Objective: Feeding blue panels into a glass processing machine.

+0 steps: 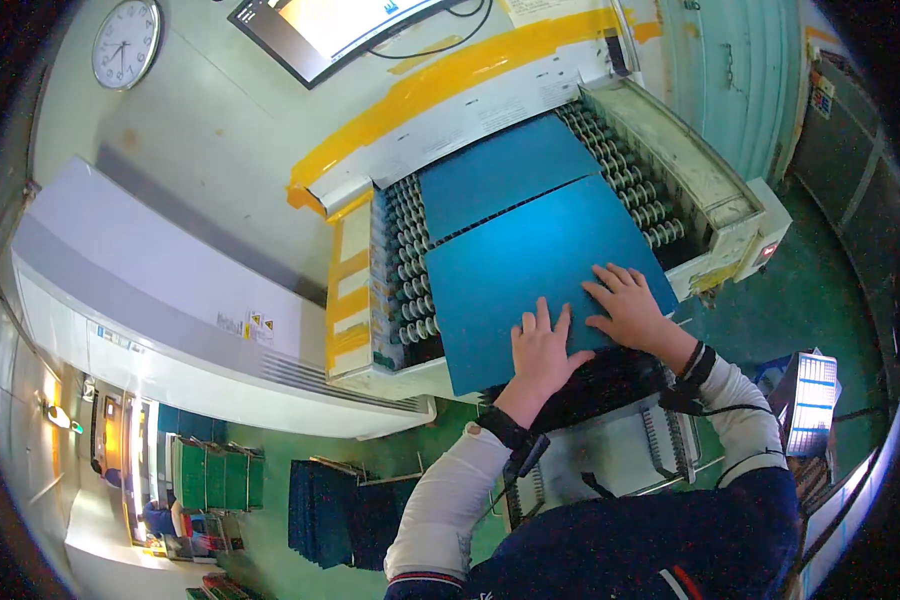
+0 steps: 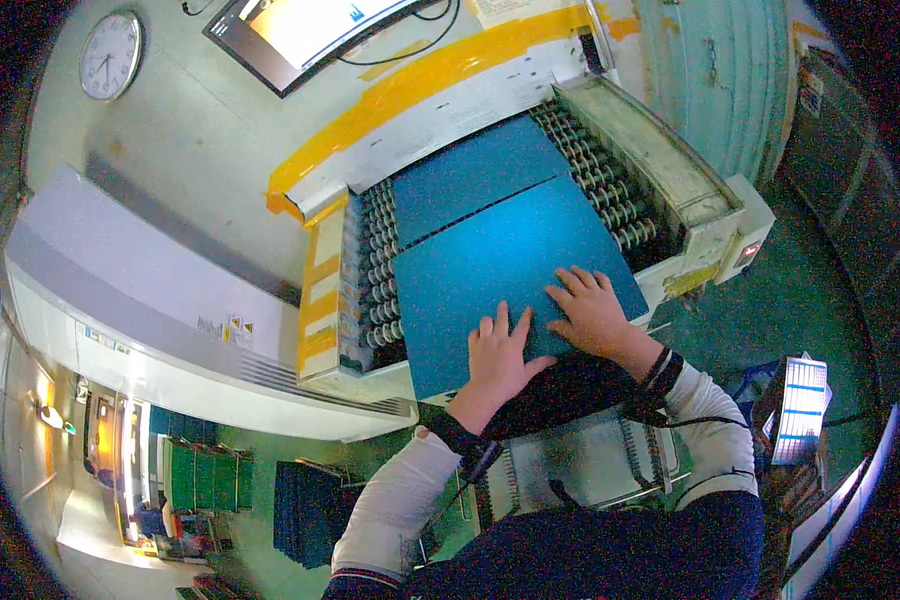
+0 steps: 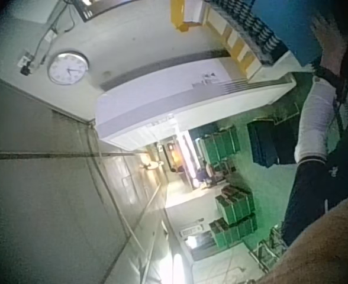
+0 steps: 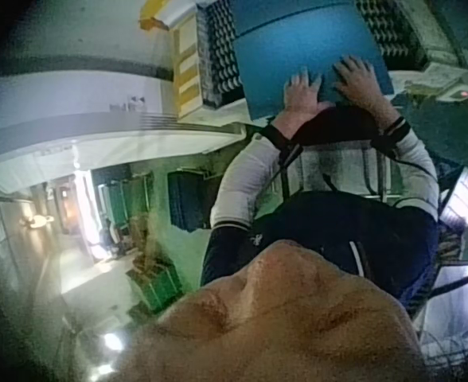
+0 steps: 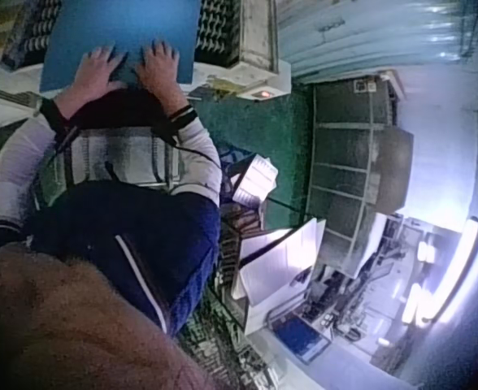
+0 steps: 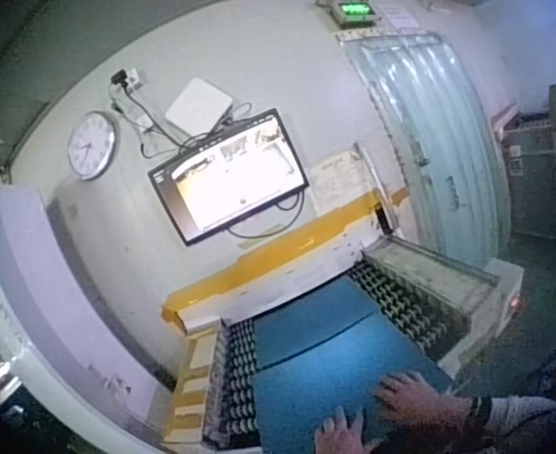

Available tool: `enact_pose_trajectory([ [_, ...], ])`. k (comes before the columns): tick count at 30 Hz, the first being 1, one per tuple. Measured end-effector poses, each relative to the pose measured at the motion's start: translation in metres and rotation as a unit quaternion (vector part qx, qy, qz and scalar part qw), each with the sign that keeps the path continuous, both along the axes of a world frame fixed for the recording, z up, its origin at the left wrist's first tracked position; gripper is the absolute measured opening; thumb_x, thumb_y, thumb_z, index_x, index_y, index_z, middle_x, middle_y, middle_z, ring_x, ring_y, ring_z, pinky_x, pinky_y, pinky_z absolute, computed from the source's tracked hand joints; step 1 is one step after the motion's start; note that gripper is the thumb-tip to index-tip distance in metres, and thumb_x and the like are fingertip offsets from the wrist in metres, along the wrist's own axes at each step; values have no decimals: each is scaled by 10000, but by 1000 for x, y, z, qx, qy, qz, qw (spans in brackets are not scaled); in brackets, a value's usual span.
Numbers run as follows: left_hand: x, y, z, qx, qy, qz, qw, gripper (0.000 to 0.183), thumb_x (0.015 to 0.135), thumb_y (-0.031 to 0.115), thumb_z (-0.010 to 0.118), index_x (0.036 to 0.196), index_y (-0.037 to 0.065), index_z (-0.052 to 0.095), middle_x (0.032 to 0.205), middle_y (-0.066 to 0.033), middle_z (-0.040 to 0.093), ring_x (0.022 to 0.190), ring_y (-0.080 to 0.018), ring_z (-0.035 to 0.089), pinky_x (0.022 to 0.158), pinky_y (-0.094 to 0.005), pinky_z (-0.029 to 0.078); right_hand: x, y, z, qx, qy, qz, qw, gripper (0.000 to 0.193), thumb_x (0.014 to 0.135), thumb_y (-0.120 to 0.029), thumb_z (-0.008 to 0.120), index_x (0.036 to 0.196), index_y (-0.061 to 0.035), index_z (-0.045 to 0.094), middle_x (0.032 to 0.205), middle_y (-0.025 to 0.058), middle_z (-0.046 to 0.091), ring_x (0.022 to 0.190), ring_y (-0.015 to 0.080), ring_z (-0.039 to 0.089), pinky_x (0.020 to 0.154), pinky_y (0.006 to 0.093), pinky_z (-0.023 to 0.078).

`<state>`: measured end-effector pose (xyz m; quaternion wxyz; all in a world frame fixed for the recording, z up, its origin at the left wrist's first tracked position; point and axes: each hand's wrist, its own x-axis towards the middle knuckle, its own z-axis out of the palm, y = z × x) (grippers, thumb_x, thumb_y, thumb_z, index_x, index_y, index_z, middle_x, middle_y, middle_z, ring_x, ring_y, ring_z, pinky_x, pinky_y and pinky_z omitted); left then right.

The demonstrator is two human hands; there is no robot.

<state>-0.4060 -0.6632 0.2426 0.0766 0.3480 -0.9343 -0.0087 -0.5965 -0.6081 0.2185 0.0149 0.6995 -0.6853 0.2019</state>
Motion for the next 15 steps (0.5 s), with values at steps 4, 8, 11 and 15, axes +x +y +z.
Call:
enact_pose_trajectory([
  [4,6,1,0,7,17,-2,1000,819,684,545,716,1346,130,470,1392,-212,398,1184,-387,426,963,-507,354,4,2,1,-21,-9,-5,1000,634,776,-422,675,1298,-112,495,1389,169,415,1294,360,361,1049,539,275],
  [8,17,3,-1,-10,26,-5,1000,818,693,511,727,1361,133,444,1391,-170,404,1216,-381,403,992,-505,324,12,5,6,-25,-17,13,999,698,731,-439,714,1305,-112,488,1390,174,411,1303,362,351,1056,539,269],
  [11,31,1,-4,-12,43,-4,999,809,697,500,730,1359,133,442,1382,-159,410,1223,-381,398,998,-507,315,19,10,17,-6,-39,48,998,753,689,-444,746,1311,-113,480,1398,178,401,1316,363,337,1063,538,264],
  [15,54,4,-2,-13,76,12,997,747,718,454,729,1331,115,471,1358,-152,437,1217,-384,401,1004,-510,306,28,14,17,-2,-49,75,996,770,653,-391,781,1307,-119,478,1406,172,391,1321,359,332,1068,533,263],
])
